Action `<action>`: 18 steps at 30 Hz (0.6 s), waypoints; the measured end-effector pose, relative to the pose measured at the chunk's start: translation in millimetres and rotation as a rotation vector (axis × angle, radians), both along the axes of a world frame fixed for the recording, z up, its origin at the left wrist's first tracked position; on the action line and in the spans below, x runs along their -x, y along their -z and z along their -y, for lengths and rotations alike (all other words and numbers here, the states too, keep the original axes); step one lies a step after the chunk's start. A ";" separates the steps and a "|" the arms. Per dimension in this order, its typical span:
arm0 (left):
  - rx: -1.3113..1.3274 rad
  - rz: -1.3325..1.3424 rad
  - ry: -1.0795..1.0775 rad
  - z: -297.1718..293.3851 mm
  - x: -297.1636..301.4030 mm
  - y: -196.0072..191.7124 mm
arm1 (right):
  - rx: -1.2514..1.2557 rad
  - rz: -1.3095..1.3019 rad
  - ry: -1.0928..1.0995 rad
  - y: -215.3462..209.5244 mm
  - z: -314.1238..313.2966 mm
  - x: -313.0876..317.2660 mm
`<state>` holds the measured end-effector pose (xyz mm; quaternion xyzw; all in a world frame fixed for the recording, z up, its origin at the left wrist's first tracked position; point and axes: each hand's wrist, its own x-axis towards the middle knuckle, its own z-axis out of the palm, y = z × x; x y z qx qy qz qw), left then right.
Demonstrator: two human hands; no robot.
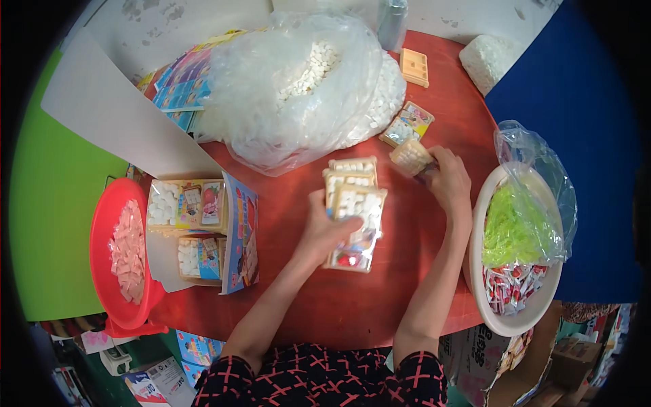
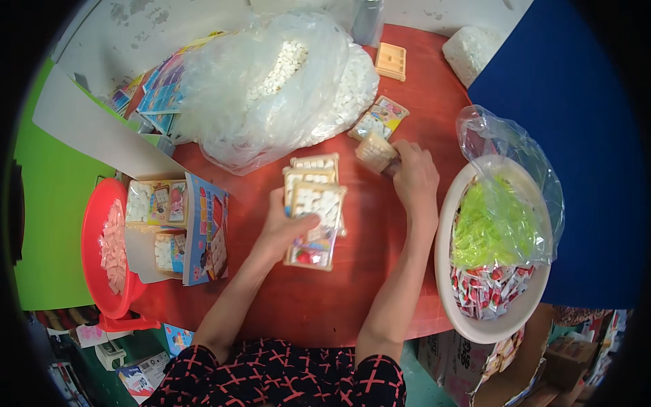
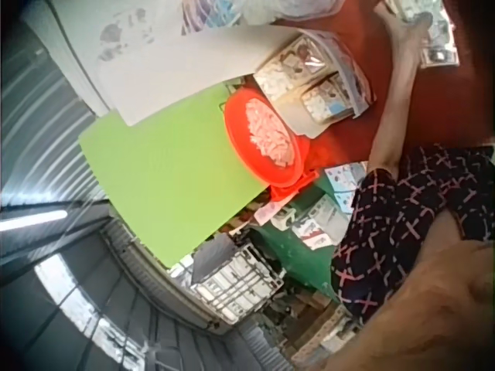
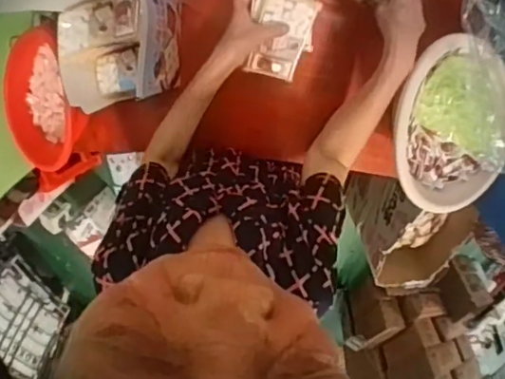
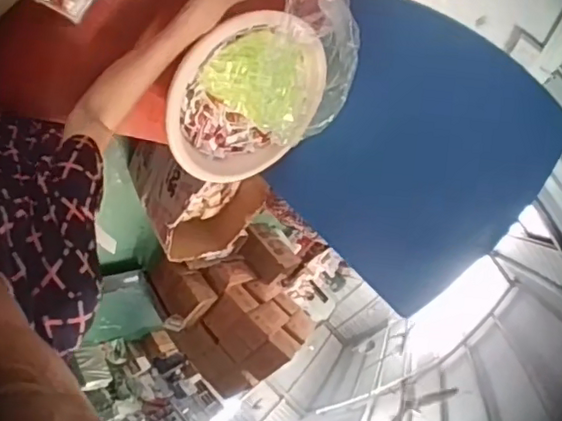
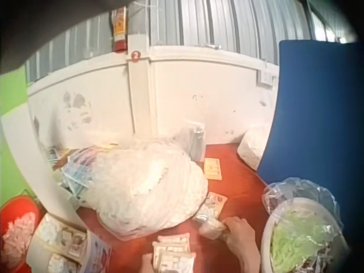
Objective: Packaging individual snack packets into a cardboard display box.
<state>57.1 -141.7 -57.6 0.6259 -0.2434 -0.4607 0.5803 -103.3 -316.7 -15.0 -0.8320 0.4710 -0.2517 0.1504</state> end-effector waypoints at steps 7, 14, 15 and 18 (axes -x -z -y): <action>0.170 -0.269 0.117 -63.9 -20.6 -10.6 | -0.277 -0.354 -0.196 -1.8 85.8 -68.2; 0.114 -0.419 0.069 -87.8 -23.3 -8.8 | -0.310 -0.479 -0.216 9.2 9.8 -55.6; 0.109 -0.430 0.071 -89.0 -22.5 -7.7 | -0.180 -0.511 -0.222 8.8 -6.1 -48.9; 0.159 -0.479 0.094 -90.2 -22.7 -6.8 | -0.380 -0.112 -0.146 -5.8 -27.9 -21.1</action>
